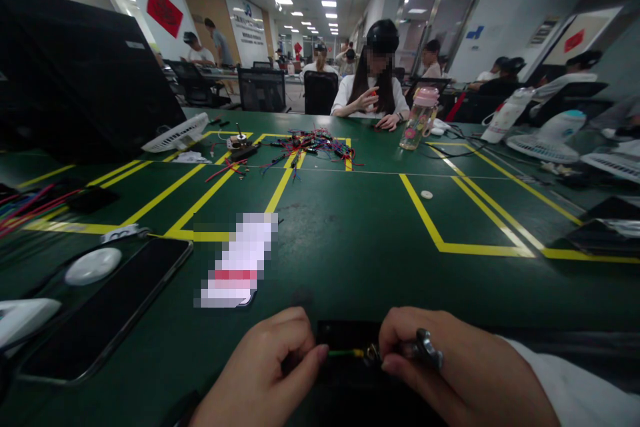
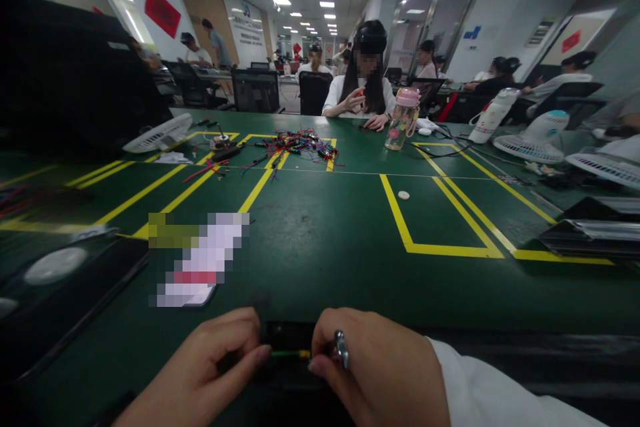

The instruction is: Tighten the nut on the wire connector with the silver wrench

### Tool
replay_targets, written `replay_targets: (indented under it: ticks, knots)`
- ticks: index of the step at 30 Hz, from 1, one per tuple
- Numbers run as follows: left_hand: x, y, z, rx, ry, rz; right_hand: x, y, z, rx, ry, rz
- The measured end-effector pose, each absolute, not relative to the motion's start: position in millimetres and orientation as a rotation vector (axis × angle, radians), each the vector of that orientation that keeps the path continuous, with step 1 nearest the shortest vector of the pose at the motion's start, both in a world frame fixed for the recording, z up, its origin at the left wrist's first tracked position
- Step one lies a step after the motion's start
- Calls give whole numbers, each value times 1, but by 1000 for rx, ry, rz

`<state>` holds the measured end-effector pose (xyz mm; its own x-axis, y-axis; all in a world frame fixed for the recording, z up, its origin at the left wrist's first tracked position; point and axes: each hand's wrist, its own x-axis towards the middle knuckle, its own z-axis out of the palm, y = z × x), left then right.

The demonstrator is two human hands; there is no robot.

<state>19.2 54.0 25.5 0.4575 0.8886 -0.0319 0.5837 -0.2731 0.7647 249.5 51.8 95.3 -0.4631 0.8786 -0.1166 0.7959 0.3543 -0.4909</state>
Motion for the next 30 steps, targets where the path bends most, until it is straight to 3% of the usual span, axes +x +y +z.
replay_targets:
  ticks: [30]
  knots:
    - [21,54,29,1967,1227,526,259,62,102,-1317,-2460,1012]
